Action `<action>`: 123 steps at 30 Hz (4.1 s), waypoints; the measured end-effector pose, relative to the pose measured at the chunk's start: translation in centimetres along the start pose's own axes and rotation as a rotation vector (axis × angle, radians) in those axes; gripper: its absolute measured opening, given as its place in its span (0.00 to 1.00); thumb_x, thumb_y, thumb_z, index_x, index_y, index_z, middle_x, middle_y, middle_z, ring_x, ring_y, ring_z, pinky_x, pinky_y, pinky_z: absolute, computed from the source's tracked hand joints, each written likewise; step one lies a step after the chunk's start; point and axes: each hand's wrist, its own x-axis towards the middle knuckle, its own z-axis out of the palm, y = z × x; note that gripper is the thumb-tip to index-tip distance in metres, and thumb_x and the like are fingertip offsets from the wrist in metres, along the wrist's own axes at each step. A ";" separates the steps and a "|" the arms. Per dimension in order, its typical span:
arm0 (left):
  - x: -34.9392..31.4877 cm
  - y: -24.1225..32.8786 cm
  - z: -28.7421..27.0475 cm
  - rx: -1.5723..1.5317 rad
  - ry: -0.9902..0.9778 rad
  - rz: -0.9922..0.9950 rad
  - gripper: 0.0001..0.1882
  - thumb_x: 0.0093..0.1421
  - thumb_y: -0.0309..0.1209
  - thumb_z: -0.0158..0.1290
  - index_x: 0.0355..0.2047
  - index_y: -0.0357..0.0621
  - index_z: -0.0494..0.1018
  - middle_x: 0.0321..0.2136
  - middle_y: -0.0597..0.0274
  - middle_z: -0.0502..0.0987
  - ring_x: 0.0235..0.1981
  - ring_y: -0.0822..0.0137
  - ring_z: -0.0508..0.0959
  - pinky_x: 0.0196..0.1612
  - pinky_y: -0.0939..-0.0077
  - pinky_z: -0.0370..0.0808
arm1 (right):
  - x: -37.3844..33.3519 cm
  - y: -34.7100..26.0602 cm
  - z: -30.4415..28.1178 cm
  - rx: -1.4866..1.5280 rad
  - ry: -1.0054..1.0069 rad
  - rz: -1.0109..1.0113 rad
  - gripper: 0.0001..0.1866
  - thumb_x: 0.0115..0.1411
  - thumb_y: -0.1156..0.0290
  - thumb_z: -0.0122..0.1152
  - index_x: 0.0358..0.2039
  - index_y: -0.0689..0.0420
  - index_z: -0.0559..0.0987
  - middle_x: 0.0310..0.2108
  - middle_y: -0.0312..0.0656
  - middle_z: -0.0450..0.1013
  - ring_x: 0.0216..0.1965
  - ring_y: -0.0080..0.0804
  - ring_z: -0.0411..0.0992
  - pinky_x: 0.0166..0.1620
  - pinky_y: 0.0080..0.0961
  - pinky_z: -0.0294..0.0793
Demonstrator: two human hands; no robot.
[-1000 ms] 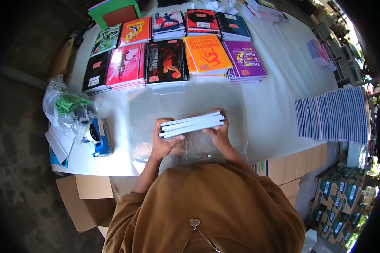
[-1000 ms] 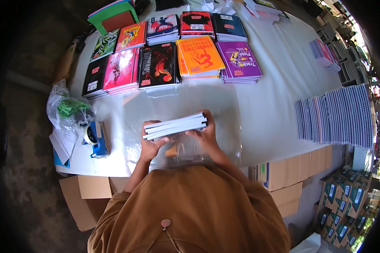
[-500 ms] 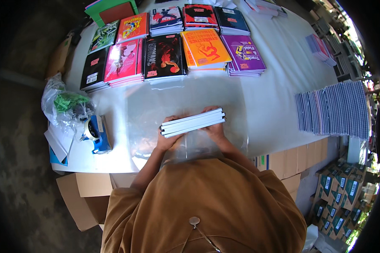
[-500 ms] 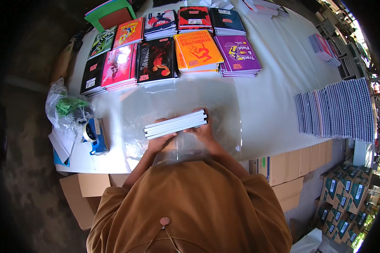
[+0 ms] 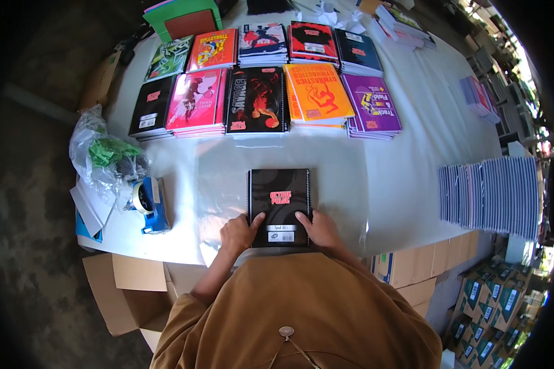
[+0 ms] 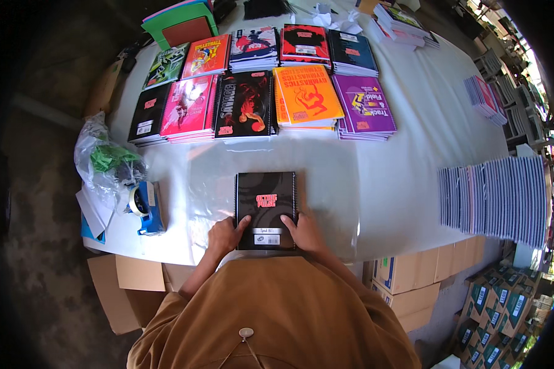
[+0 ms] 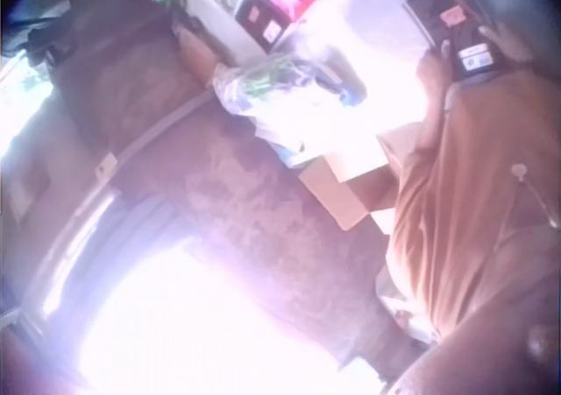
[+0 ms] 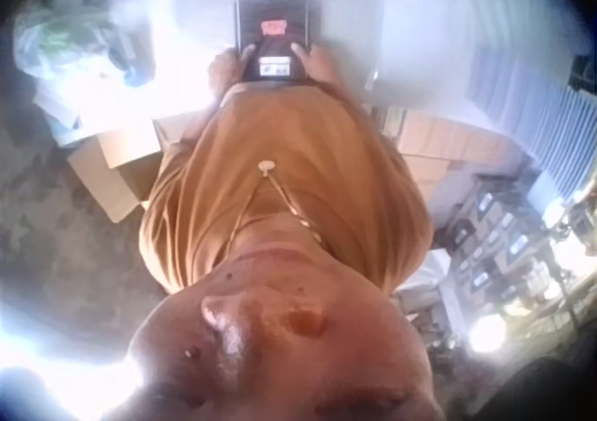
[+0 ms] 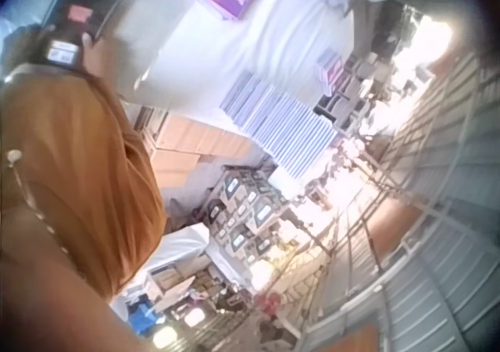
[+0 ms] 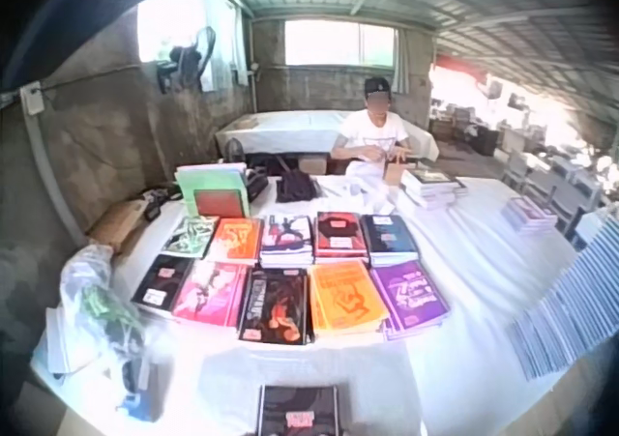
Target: The person gathers notebooks from a table, places them into a plastic sleeve, and secures the sleeve with tape.
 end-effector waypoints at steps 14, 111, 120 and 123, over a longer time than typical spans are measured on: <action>26.6 8.2 -22.5 -0.085 0.646 0.467 0.19 0.55 0.42 0.53 0.41 0.40 0.71 0.29 0.50 0.78 0.33 0.52 0.78 0.36 0.60 0.73 | 26.6 -10.7 -14.7 -0.134 0.497 -0.383 0.17 0.58 0.57 0.50 0.39 0.56 0.76 0.30 0.50 0.75 0.35 0.49 0.73 0.38 0.41 0.71; -1.4 -2.5 -2.2 0.255 -0.106 0.066 0.34 0.53 0.63 0.43 0.23 0.40 0.76 0.21 0.49 0.77 0.26 0.51 0.78 0.28 0.59 0.73 | 14.8 -16.4 -14.9 -0.200 0.843 -0.993 0.08 0.47 0.72 0.63 0.30 0.49 0.80 0.33 0.33 0.75 0.40 0.32 0.69 0.50 0.34 0.60; -1.9 -0.2 -4.9 0.198 -0.231 -0.027 0.35 0.52 0.66 0.43 0.20 0.44 0.76 0.21 0.52 0.77 0.25 0.53 0.78 0.29 0.60 0.73 | 41.9 -18.0 -8.1 -0.544 0.851 -1.035 0.16 0.55 0.70 0.55 0.45 0.55 0.75 0.45 0.44 0.73 0.49 0.40 0.69 0.56 0.39 0.61; -1.9 -0.3 -6.1 0.102 -0.049 -0.059 0.26 0.52 0.57 0.52 0.19 0.44 0.76 0.18 0.55 0.76 0.21 0.54 0.76 0.27 0.63 0.72 | 45.0 -16.5 -7.7 -0.674 0.570 -0.890 0.18 0.54 0.66 0.56 0.46 0.52 0.75 0.48 0.42 0.70 0.50 0.40 0.67 0.52 0.38 0.65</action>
